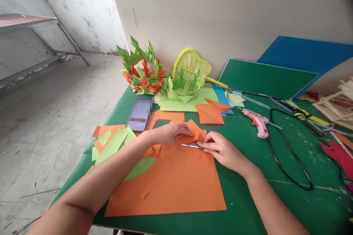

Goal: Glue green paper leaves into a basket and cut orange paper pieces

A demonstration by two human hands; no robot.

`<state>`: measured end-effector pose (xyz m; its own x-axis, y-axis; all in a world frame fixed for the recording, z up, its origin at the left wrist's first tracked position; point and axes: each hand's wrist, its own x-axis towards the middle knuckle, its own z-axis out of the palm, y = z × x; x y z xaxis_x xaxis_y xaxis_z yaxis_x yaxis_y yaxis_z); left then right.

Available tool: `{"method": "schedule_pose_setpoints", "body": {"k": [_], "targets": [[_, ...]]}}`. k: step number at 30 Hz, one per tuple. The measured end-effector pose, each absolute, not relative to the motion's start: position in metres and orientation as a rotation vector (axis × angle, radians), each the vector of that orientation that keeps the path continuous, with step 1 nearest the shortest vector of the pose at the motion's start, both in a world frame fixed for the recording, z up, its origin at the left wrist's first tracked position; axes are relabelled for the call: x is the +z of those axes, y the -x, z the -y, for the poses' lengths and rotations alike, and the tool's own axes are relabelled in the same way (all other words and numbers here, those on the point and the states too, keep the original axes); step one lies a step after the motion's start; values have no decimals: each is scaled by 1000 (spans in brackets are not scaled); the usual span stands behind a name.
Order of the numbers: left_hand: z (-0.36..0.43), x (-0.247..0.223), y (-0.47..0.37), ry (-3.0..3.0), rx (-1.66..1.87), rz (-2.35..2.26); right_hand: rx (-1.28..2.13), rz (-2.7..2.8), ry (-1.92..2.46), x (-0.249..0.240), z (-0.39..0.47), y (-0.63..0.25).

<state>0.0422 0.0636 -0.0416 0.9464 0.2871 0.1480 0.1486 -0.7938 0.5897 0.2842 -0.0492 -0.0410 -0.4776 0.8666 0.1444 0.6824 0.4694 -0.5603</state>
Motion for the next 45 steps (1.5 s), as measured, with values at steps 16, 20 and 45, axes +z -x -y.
{"method": "schedule_pose_setpoints", "body": {"k": [16, 20, 45], "targets": [[-56, -34, -41, -2467, 219, -472, 642, 2108, 1319, -35, 54, -301], [-47, -38, -47, -2537, 236, -576, 351, 1916, 1526, -43, 49, -322], [-36, -41, -61, -2447, 710, -615, 764, 1674, 1444, -53, 47, -260]]}}
